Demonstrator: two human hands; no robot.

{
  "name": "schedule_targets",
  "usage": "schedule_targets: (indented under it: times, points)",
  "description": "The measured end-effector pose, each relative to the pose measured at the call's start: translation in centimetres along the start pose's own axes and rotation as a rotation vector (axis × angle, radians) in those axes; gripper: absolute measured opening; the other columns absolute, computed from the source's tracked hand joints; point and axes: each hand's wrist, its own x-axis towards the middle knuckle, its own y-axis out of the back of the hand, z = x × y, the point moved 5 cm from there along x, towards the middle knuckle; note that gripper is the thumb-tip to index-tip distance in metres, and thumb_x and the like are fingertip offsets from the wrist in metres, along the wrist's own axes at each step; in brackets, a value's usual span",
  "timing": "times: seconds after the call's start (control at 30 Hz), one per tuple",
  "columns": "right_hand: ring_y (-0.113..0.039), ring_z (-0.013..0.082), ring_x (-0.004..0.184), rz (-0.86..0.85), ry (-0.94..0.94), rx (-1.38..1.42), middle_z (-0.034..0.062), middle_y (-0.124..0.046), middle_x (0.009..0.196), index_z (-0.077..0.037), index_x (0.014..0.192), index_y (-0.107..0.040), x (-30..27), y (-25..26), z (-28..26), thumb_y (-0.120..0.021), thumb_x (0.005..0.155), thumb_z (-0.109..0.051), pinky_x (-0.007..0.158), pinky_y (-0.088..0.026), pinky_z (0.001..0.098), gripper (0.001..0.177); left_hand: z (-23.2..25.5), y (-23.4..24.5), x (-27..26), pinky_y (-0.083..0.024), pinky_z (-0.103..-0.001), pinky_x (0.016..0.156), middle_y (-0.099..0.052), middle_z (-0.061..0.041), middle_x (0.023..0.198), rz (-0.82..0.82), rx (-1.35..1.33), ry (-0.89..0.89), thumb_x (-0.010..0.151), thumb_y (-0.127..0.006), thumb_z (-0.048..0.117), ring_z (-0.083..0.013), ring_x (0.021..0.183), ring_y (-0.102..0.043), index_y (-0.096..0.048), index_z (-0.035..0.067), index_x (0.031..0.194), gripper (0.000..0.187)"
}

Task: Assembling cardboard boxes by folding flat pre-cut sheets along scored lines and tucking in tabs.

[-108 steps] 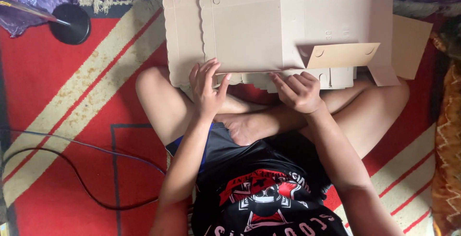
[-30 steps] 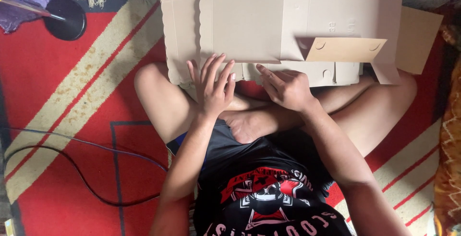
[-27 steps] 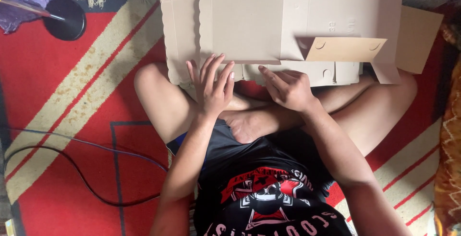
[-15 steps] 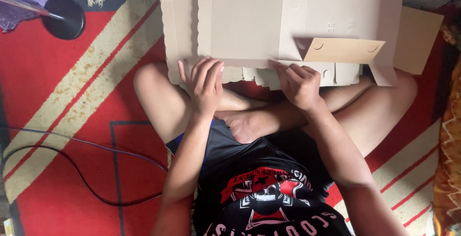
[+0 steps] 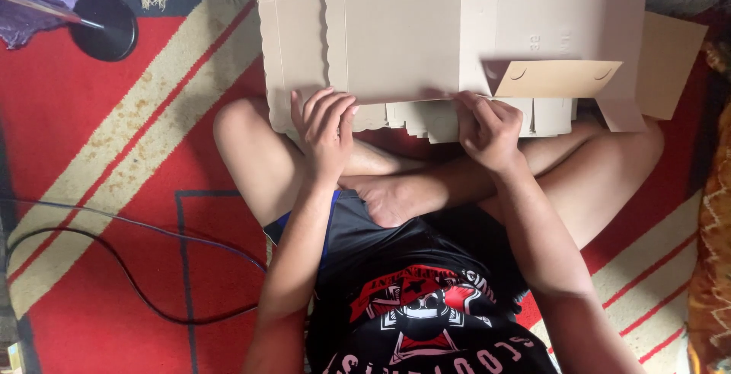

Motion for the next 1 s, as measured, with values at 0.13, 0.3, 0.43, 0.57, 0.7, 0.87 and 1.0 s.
schedule_targets:
  times: [0.13,0.3,0.43,0.57,0.7,0.87,1.0]
  points:
    - [-0.059,0.0294,0.042,-0.036,-0.045,0.051,0.0088,-0.054,0.053,0.001,0.105,-0.077,0.9,0.2,-0.9,-0.069,0.091,0.010,0.043,-0.052,0.0351,0.018,-0.3,0.1,-0.2,-0.018,-0.052,0.121,-0.072,0.003,0.105,0.003,-0.045,0.049,0.099,-0.072,0.021,-0.0224,0.112,-0.065,-0.074,0.016,0.105,0.009]
    - [-0.062,0.0354,0.048,-0.032,-0.007,0.037,0.0143,-0.061,0.060,0.004,0.126,-0.071,1.0,-0.1,-1.1,-0.069,0.093,0.009,0.047,-0.051,0.0416,0.034,-0.5,0.0,-0.4,-0.024,-0.050,0.118,-0.069,0.003,0.095,0.037,-0.084,0.043,0.100,-0.070,0.019,-0.0221,0.103,-0.065,-0.073,0.015,0.103,0.006]
    - [-0.061,0.0280,0.043,-0.014,0.075,-0.086,0.0092,-0.060,0.054,0.001,0.122,-0.076,-1.1,-1.0,0.0,-0.070,0.094,0.002,0.048,-0.054,0.0338,0.029,-0.2,0.2,-0.5,-0.026,-0.050,0.117,-0.068,0.002,0.092,0.056,-0.105,0.061,0.098,-0.072,0.019,-0.0219,0.100,-0.065,-0.073,0.014,0.105,0.009]
    - [-0.061,0.0222,0.046,-0.086,0.177,-0.172,0.0059,-0.064,0.062,-0.008,0.115,-0.080,-1.1,-1.4,-0.7,-0.068,0.089,0.002,0.050,-0.054,0.0304,0.031,-0.6,0.1,-0.7,-0.032,-0.050,0.113,-0.064,0.000,0.089,0.075,-0.100,0.079,0.098,-0.074,0.021,-0.0218,0.095,-0.063,-0.070,0.011,0.114,0.020]
    - [-0.062,0.0196,0.044,-0.183,0.179,-0.236,0.0050,-0.064,0.059,-0.010,0.124,-0.078,-0.5,-1.8,-1.1,-0.065,0.089,-0.002,0.049,-0.055,0.0309,0.038,-0.3,0.3,-0.5,-0.035,-0.050,0.111,-0.063,-0.001,0.093,0.087,-0.096,0.079,0.101,-0.068,0.016,-0.0226,0.096,-0.064,-0.068,0.009,0.117,0.018]
    - [-0.063,0.0202,0.044,-0.186,0.147,-0.277,0.0043,-0.061,0.058,-0.013,0.128,-0.076,0.2,-2.0,-1.6,-0.063,0.090,-0.006,0.050,-0.055,0.0311,0.041,0.1,0.3,-0.2,-0.033,-0.051,0.111,-0.064,-0.002,0.094,0.064,-0.075,0.055,0.102,-0.065,0.015,-0.0237,0.099,-0.063,-0.070,0.010,0.119,0.018]
    - [-0.064,0.0227,0.046,-0.212,0.116,-0.300,0.0060,-0.061,0.061,-0.014,0.126,-0.076,1.0,-1.8,-2.3,-0.064,0.091,-0.009,0.050,-0.055,0.0337,0.038,1.0,0.6,0.4,-0.030,-0.053,0.111,-0.064,-0.003,0.104,0.006,0.006,-0.055,0.100,-0.069,0.020,-0.0261,0.108,-0.060,-0.073,0.014,0.120,0.022]
